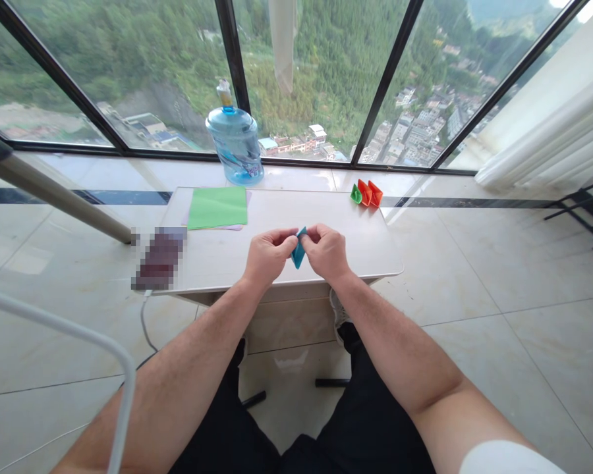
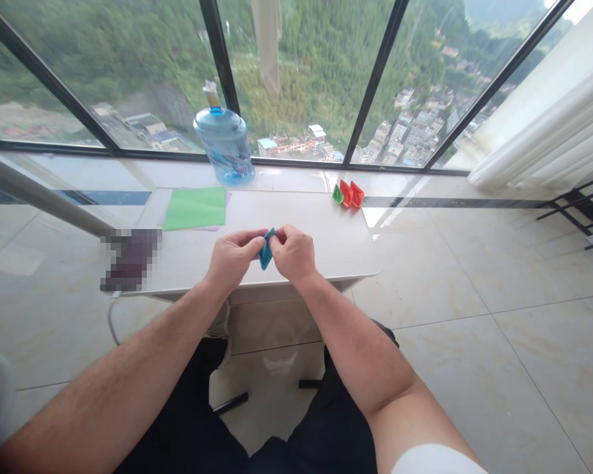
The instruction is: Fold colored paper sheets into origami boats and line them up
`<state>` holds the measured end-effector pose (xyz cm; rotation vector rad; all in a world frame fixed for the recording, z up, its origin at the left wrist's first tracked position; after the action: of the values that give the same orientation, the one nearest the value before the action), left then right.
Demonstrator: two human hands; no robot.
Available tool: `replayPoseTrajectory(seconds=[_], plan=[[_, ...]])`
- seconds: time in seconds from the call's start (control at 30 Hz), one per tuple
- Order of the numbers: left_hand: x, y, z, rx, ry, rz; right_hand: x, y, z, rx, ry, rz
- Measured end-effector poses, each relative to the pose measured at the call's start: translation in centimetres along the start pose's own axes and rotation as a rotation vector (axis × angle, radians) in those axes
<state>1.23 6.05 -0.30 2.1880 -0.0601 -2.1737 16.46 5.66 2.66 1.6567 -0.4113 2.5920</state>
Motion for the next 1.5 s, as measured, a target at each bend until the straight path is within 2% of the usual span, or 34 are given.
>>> replayPoseTrajectory(seconds=[0.13, 0.33, 0.53, 0.63, 0.8, 0.9, 1.0, 1.1, 1.23, 1.37, 1.5], plan=[[-1.0, 0.3, 0.1, -0.013, -0.135, -0.073, -0.3, -0.2, -0.2, 0.019, 0.002, -0.012], [-1.9, 0.6, -0.4, 0.013, -0.193, -0.145, -0.4, -0.3, 0.4, -0.044, 0.046, -0.009], [-1.7, 0.4, 0.4, -0.049, -0.191, -0.126, -0.4, -0.4, -0.3, 0.074, 0.048, 0.004], [-1.8, 0.5, 0.1, -0.027, -0.204, -0.136, -0.3, -0.5, -0.3, 0.080, 0.060, 0.021], [-1.8, 0.7, -0.6, 0.038, -0.162, -0.159, 0.3, -0.3, 0.2, 0.020, 0.096, 0.076], [-1.4, 0.5, -0.6, 0.043, -0.124, -0.140, 0.2, -0.3, 0.2, 0.012, 0.102, 0.060], [-0.6, 0.0, -0.1, 0.019, -0.049, -0.077, 0.2, -0.4, 0.1, 0.033, 0.005, 0.060], [0.3, -0.7, 0.3, 0.004, 0.075, 0.006, 1.3, -0.2, 0.0, 0.067, -0.060, 0.166], [0.8, -1.3, 0.8, -0.036, 0.156, 0.045, 2.1, 0.0, -0.6, 0.129, 0.030, 0.254], [0.9, -1.4, 0.9, -0.035, 0.174, 0.046, 1.2, -0.2, -1.0, 0.145, 0.081, 0.198], [0.8, -1.2, 0.6, -0.027, 0.106, 0.013, 0.1, -0.4, -0.7, 0.103, 0.107, 0.093]])
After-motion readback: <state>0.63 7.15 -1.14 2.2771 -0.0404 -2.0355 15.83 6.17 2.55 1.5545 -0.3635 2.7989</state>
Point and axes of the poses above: each hand's wrist, its own y-axis away from the middle knuckle, its own z-axis out of the back of the hand, x = y × z, the point moved 9 cm from there along -y, towards the middle knuckle, and after that the axes turned 7 degrees about -y, right-handed, at the moved point
